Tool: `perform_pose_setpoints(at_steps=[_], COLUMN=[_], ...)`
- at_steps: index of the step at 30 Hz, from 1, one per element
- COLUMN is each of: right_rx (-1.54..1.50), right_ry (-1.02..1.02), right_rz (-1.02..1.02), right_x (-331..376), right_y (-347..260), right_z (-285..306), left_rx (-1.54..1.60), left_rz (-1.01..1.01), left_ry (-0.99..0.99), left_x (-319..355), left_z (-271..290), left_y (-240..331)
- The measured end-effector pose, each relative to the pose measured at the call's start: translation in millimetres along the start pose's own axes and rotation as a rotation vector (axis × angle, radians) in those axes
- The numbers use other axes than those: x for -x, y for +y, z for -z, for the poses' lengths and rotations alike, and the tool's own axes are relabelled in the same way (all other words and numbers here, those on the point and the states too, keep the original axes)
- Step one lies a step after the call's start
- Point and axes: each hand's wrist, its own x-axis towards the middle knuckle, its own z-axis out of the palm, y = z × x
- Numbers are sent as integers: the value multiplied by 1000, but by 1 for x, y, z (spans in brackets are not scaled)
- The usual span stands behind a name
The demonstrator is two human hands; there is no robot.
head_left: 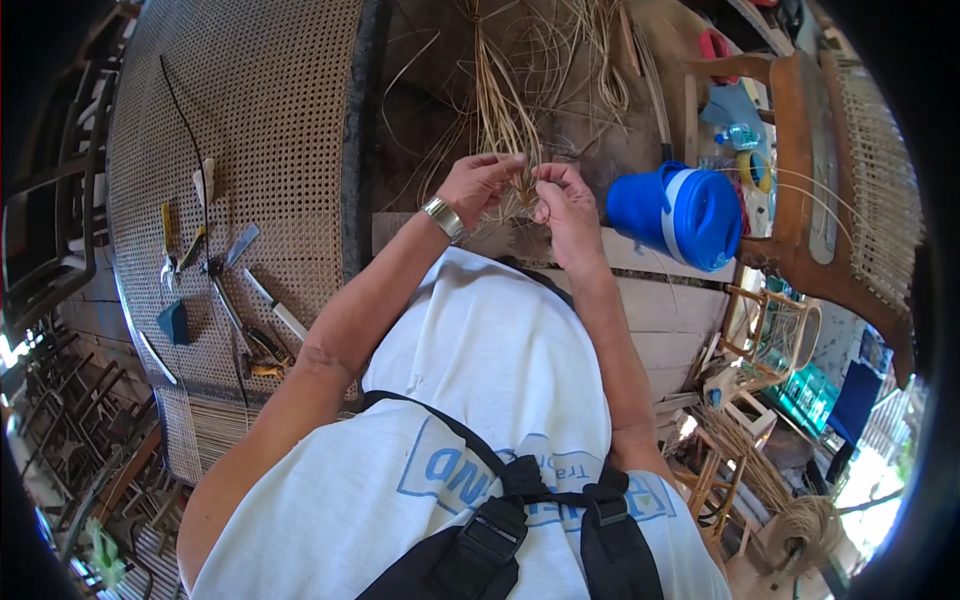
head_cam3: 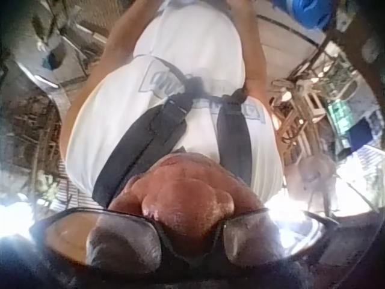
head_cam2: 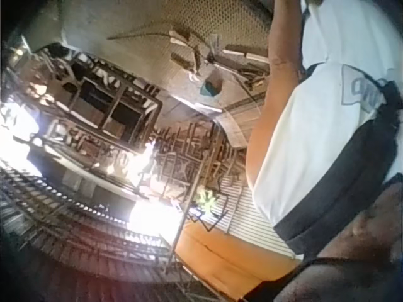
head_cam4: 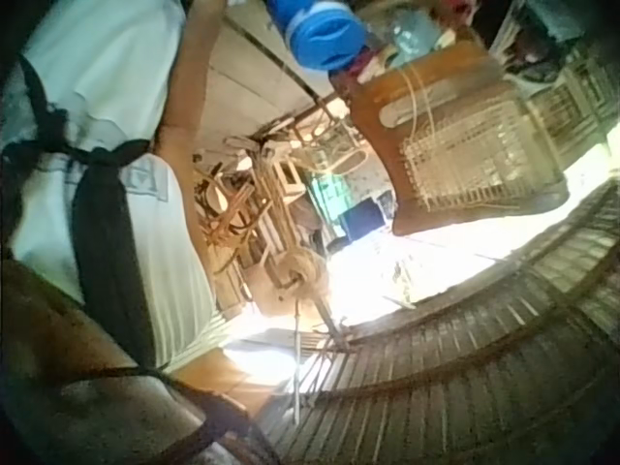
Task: Weave and prepare rattan strips for a furniture frame in a workshop.
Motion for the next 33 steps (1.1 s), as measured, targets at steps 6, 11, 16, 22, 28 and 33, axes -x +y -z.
perform_pose_setpoints(at_steps=[6,11,16,22,28,33], right_rx=[19,-75,33,686,607,675], right_ry=[115,186,218,440,80,-1], right_rz=[42,-38,17,318,504,246], right_x=[-2,-5,-4,14,42,31], right_y=[0,1,12,-14,-38,-20], right_z=[10,24,18,-10,-55,-62], left_rx=[214,157,-801,-86,-73,229], left_rz=[-236,-230,-677,-518,-322,-283], left_ry=[145,274,815,319,3,-202], left_x=[11,45,68,83,74,70], left_z=[18,57,53,41,22,8], left_y=[18,43,50,61,37,19])
